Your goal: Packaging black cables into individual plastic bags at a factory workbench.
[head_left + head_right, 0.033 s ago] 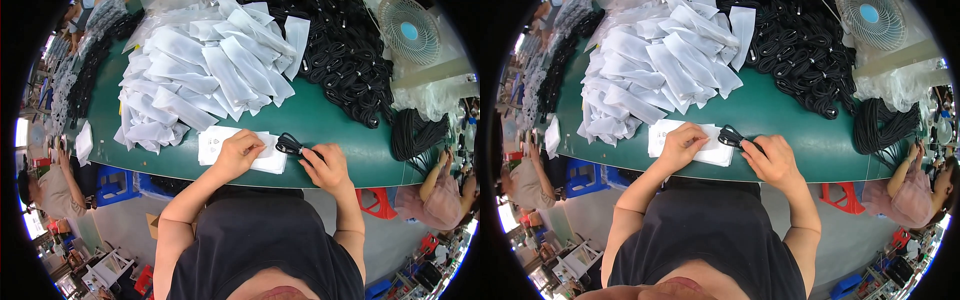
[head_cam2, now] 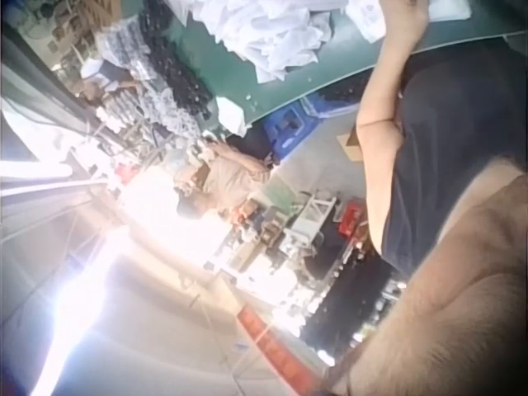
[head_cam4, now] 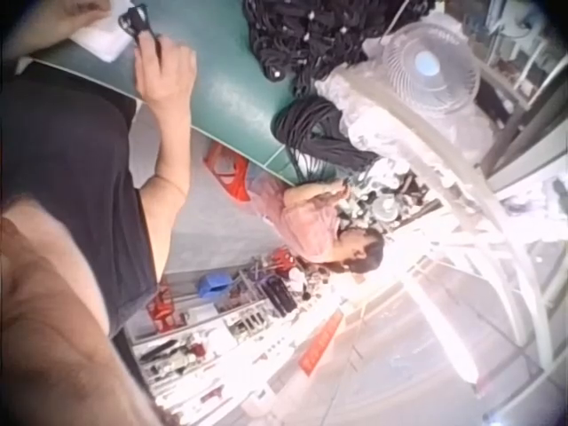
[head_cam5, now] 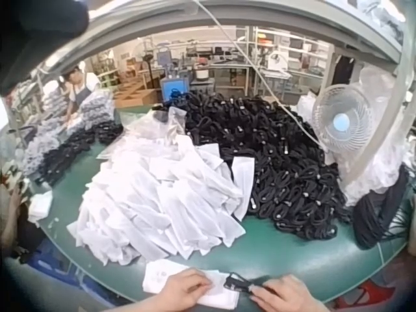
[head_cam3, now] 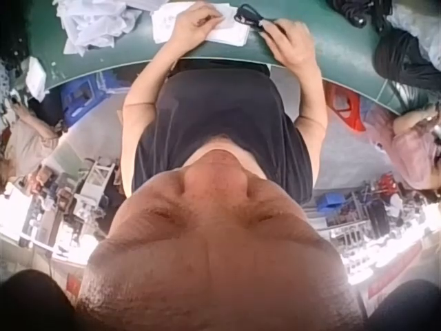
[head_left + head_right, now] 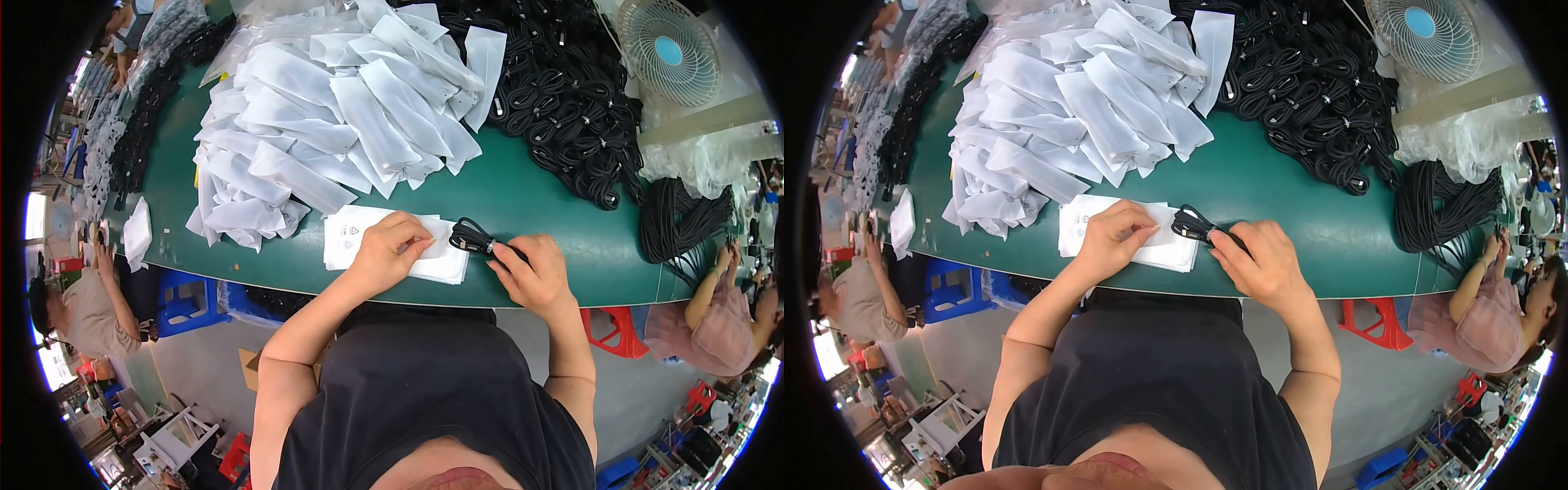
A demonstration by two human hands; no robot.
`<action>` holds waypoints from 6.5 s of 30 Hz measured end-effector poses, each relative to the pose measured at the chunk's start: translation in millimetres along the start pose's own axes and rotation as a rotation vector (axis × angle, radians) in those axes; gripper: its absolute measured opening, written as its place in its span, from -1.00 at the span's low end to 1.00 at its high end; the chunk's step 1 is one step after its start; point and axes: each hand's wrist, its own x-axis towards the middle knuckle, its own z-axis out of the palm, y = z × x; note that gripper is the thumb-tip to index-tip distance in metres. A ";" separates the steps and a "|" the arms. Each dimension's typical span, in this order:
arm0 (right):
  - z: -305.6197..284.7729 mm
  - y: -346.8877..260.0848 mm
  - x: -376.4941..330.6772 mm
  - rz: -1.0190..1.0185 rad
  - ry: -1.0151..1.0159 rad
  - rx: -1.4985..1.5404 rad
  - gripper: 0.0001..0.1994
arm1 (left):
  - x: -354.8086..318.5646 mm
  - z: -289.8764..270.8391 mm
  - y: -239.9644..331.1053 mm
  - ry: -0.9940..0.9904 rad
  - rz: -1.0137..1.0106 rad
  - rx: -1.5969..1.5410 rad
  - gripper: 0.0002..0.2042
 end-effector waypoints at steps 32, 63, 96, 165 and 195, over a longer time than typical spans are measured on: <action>-5.1 93.4 91.6 0.168 0.078 -0.372 -0.67 | 48.2 -6.6 73.0 0.043 0.066 -0.688 -0.89; -21.3 11.0 2.1 0.515 0.167 0.587 -0.82 | -1.1 -7.8 -5.6 0.023 0.099 0.104 -0.91; -10.3 -35.0 53.2 0.595 0.057 0.520 -0.83 | 8.0 -1.5 16.0 0.198 0.282 -0.136 -0.91; -9.3 -11.3 33.9 -0.247 -0.157 0.064 -0.62 | 8.7 5.7 26.8 0.107 0.144 -0.056 -0.96; -42.4 -13.8 64.4 -0.028 -0.137 0.134 -0.57 | 26.7 -3.3 25.9 0.190 -0.142 -0.677 -0.97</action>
